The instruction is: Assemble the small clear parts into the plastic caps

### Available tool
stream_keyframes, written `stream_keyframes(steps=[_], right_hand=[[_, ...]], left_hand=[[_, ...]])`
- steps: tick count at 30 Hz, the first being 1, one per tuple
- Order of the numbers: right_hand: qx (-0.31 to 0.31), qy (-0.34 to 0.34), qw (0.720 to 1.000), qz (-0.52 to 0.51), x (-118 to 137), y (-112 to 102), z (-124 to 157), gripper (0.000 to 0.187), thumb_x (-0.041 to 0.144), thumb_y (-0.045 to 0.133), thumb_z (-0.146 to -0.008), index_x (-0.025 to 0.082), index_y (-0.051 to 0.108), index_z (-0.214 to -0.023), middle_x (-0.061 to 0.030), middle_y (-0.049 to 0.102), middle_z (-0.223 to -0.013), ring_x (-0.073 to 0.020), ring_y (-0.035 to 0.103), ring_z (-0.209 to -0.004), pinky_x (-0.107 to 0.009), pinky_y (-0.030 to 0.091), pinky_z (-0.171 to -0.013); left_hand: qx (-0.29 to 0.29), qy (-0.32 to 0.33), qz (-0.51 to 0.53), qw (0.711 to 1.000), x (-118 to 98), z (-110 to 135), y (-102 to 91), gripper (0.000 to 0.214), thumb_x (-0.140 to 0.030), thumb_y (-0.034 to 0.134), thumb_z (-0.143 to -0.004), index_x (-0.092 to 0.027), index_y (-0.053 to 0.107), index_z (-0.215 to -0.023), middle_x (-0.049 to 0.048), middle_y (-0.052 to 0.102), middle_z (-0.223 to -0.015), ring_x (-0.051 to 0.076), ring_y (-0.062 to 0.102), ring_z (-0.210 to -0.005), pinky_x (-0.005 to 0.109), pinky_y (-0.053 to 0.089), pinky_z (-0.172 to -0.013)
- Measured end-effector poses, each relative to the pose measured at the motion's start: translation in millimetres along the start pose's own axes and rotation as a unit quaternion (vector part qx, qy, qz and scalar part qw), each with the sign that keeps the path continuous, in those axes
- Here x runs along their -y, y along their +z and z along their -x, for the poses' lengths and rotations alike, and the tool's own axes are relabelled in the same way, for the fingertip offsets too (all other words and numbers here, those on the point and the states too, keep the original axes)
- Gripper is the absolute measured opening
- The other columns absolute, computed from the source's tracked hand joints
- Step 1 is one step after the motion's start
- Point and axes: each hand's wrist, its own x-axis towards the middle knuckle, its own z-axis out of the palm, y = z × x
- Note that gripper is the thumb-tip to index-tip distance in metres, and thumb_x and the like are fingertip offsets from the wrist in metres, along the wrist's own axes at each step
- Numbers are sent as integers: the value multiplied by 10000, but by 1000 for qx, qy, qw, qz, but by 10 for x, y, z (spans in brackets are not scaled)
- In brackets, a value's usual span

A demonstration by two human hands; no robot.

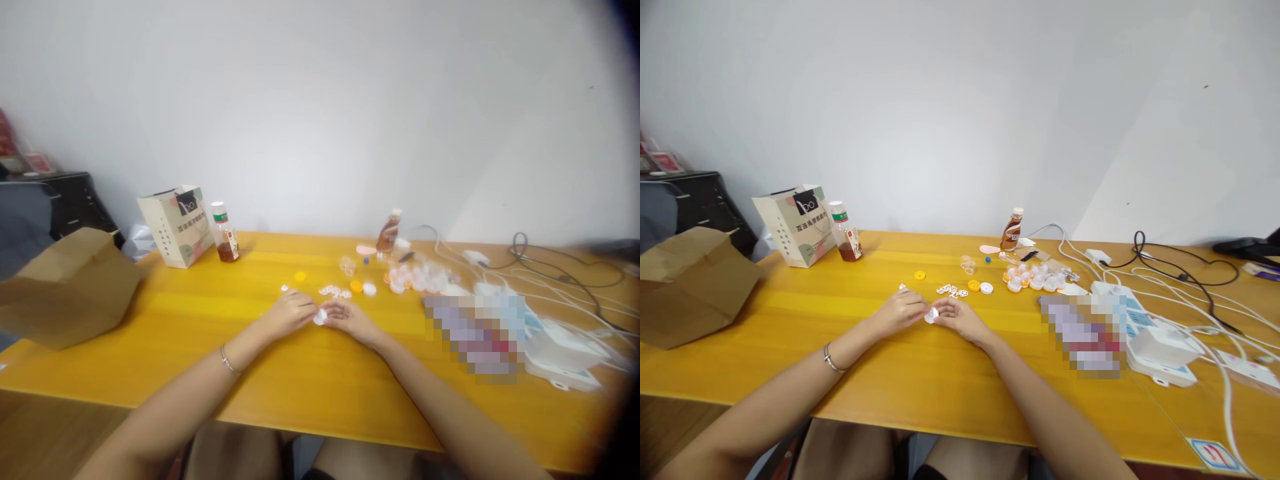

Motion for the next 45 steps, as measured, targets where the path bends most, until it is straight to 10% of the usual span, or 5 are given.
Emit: stream_keyframes(steps=[24,45], right_hand=[[-27,3,1000,-15,-34,-32,3,336,312,715,-577,199,578,-862,-12,622,-847,-151,580,-828,-366,398,-877],[-40,-4,999,-21,-1,-28,-12,336,316,700,-595,197,554,-873,-19,626,-865,-157,580,-847,-357,394,-879]], left_hand=[[59,58,-71,994,-77,-46,-159,200,-257,393,-837,-169,572,-817,38,589,-795,141,517,-780,287,314,-717],[33,-87,169,981,-59,12,-126,307,-257,459,-808,-212,505,-1109,43,604,-1024,152,545,-931,278,377,-832]])
